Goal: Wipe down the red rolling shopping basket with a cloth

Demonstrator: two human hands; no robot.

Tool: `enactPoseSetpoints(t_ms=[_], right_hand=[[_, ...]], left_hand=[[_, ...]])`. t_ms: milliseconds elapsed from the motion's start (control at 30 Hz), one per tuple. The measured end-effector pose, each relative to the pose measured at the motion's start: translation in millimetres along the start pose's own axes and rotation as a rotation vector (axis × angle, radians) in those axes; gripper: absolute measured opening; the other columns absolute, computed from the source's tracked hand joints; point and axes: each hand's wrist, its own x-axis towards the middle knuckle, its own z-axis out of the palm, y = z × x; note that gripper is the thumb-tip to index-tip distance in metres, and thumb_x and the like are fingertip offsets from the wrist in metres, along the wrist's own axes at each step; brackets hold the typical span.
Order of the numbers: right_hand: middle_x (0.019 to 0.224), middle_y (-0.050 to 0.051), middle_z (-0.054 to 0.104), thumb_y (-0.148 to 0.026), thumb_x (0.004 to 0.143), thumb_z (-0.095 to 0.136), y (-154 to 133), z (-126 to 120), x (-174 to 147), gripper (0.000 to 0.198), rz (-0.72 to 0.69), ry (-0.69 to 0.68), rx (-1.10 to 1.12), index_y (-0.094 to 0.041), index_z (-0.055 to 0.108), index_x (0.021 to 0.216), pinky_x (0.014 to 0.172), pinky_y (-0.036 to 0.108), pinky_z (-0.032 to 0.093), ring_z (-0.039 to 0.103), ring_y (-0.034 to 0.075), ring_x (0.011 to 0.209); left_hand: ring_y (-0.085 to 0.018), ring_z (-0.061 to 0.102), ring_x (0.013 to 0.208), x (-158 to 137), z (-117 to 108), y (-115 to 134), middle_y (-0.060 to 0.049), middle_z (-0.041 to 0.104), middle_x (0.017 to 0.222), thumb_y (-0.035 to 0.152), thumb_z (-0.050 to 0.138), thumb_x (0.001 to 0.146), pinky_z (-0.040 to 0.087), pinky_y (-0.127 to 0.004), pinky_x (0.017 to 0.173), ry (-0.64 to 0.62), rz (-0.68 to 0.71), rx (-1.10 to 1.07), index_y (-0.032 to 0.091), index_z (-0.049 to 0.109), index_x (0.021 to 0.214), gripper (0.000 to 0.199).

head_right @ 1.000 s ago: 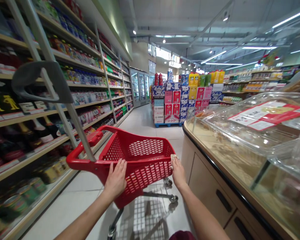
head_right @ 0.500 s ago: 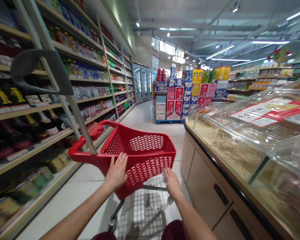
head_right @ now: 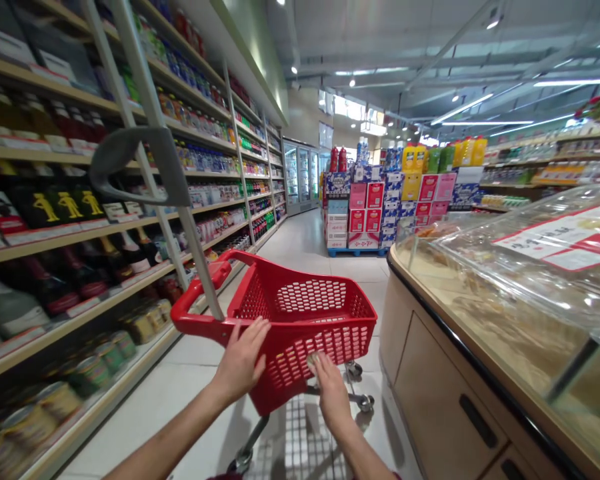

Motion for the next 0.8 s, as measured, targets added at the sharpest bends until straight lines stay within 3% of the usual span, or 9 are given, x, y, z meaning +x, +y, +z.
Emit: enactPoseSetpoints(t_ms=[67,133,200,267,367,533,700,800], right_hand=[[0.126,0.008,0.048,-0.009,0.081,0.035,-16.7,-7.6,27.8,0.045,-0.023,0.078,0.054,-0.022,0.047,0.122,0.096,0.045,0.038,0.042,0.02,0.118],[0.131,0.007,0.042,-0.005,0.08,0.033,-43.8,-11.8,65.3,0.051,-0.063,0.137,0.119,-0.022,0.04,0.127,0.101,0.044,0.033,0.035,0.019,0.123],[0.131,0.007,0.042,-0.003,0.08,0.03,-76.6,-6.9,96.0,0.053,-0.112,0.147,0.148,-0.023,0.037,0.129,0.101,0.043,0.033,0.034,0.018,0.123],[0.13,0.007,0.043,-0.003,0.081,0.029,-105.8,6.3,108.8,0.052,-0.177,0.106,0.14,-0.022,0.038,0.129,0.1,0.043,0.034,0.033,0.018,0.124],[0.129,0.01,0.044,-0.004,0.081,0.032,-122.4,26.9,93.7,0.048,-0.292,0.039,0.08,-0.018,0.041,0.126,0.099,0.045,0.034,0.029,0.02,0.126],[0.118,0.006,0.055,-0.006,0.084,0.032,-94.2,23.9,53.4,0.046,-0.454,-0.018,0.016,-0.023,0.042,0.125,0.093,0.039,0.043,0.039,0.017,0.12],[0.132,0.007,0.04,-0.008,0.084,0.033,-112.8,17.5,79.2,0.048,-0.401,0.023,0.015,-0.021,0.033,0.131,0.101,0.044,0.034,0.026,0.019,0.127],[0.128,0.006,0.046,-0.008,0.084,0.034,-119.6,30.9,72.7,0.043,-0.445,0.003,0.004,-0.019,0.042,0.125,0.102,0.042,0.033,0.027,0.018,0.127]], left_hand=[[-0.021,0.041,0.117,-9.2,-12.3,-24.2,-0.01,0.053,0.119,0.018,0.039,0.074,0.016,-0.044,0.106,0.207,-0.062,0.04,0.015,0.045,0.117,0.044],[-0.024,0.042,0.115,-14.6,-22.0,-50.1,-0.013,0.053,0.117,0.022,0.041,0.075,0.017,-0.047,0.104,0.331,-0.219,0.105,0.013,0.044,0.116,0.042],[-0.028,0.039,0.117,-15.6,-27.1,-71.2,-0.015,0.051,0.118,0.027,0.045,0.074,0.017,-0.052,0.102,0.294,-0.335,0.154,0.012,0.044,0.115,0.044],[-0.029,0.038,0.117,-14.3,-28.7,-83.5,-0.014,0.052,0.118,0.03,0.047,0.072,0.016,-0.054,0.101,0.17,-0.361,0.173,0.014,0.047,0.112,0.043],[-0.029,0.039,0.115,-12.5,-29.1,-86.5,-0.011,0.056,0.113,0.032,0.048,0.073,0.016,-0.053,0.1,0.062,-0.345,0.191,0.017,0.051,0.107,0.038],[-0.027,0.039,0.115,-11.7,-30.3,-75.4,-0.011,0.055,0.115,0.031,0.047,0.074,0.018,-0.051,0.101,0.052,-0.362,0.201,0.015,0.051,0.109,0.038],[-0.026,0.038,0.117,-6.5,-29.6,-62.6,-0.011,0.054,0.118,0.029,0.044,0.076,0.015,-0.049,0.103,0.042,-0.363,0.199,0.015,0.05,0.112,0.039],[-0.024,0.039,0.118,-4.0,-30.3,-58.6,-0.009,0.053,0.121,0.023,0.04,0.077,0.015,-0.047,0.103,0.018,-0.331,0.195,0.016,0.048,0.115,0.039]])
